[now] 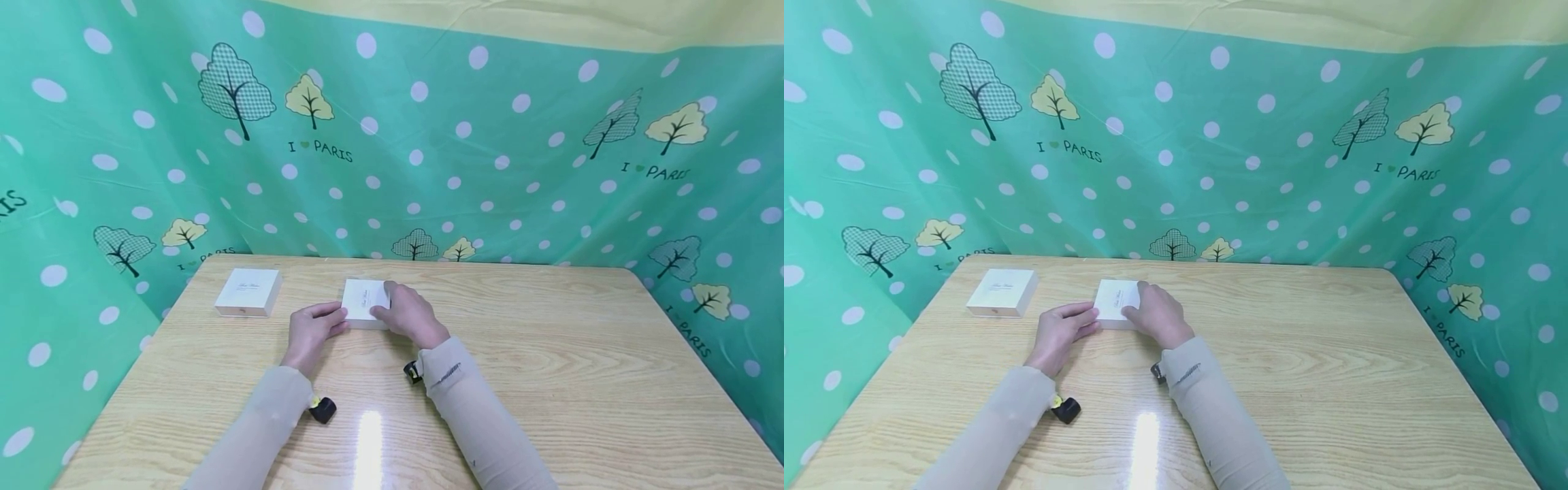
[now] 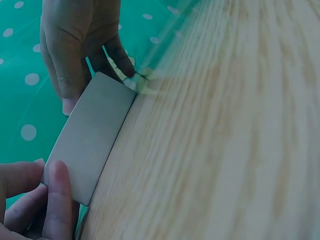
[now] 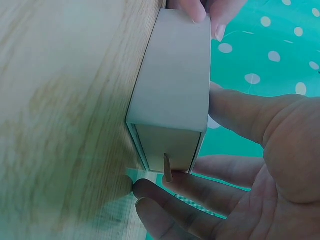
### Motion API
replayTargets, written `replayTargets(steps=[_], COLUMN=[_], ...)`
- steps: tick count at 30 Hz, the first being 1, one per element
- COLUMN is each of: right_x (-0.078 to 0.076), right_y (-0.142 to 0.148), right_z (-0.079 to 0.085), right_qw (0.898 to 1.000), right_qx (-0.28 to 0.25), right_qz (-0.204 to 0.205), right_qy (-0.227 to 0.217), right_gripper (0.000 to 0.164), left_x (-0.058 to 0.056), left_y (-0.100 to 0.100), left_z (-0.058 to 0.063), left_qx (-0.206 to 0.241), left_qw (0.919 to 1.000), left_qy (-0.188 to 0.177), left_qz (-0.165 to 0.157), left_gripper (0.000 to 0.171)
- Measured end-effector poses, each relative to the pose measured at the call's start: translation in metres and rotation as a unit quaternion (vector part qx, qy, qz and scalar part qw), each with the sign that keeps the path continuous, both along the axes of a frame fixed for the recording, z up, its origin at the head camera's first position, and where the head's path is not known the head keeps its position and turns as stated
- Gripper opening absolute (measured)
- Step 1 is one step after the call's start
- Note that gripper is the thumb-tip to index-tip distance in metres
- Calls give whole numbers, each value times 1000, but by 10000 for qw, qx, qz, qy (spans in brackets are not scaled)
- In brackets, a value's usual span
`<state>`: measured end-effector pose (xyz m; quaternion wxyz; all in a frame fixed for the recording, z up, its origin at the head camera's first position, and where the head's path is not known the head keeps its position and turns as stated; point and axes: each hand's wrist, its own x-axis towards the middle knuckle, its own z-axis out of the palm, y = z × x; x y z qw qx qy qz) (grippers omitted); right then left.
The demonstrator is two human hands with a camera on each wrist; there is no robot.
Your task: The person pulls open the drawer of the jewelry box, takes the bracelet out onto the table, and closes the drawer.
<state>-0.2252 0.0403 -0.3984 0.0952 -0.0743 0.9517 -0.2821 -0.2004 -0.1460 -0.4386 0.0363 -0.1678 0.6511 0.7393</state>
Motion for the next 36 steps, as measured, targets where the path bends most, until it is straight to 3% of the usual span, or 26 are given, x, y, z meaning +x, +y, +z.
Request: replayTargets(steps=[11, 15, 19, 24, 31, 36], right_x=[0, -2, -7, -10, -11, -12], right_y=[2, 8, 16, 25, 29, 24], right_z=[1, 3, 5, 4, -2, -9], right_qw=[9999, 9985, 9937, 9888, 9789, 9749], right_qx=[-154, -499, -998, -1270, -1512, -1682], right_qz=[-6, -224, -496, -583, -531, -388], right_qy=[-27, -77, -132, -528, -1265, -1405], right_gripper=[69, 65, 50, 32, 34, 31], left_x=[0, 0, 0, 0, 0, 0], left_y=[0, 0, 1, 1, 1, 1], left_z=[-2, -2, -1, -2, 0, 0], left_qx=[-235, -300, -295, -323, -398, -344], left_qw=[9996, 9995, 9995, 9994, 9992, 9994], left_qy=[135, 130, 127, 86, 74, 47], left_qz=[-14, -33, -4, 22, -20, 14], left_gripper=[29, 28, 27, 27, 28, 27])
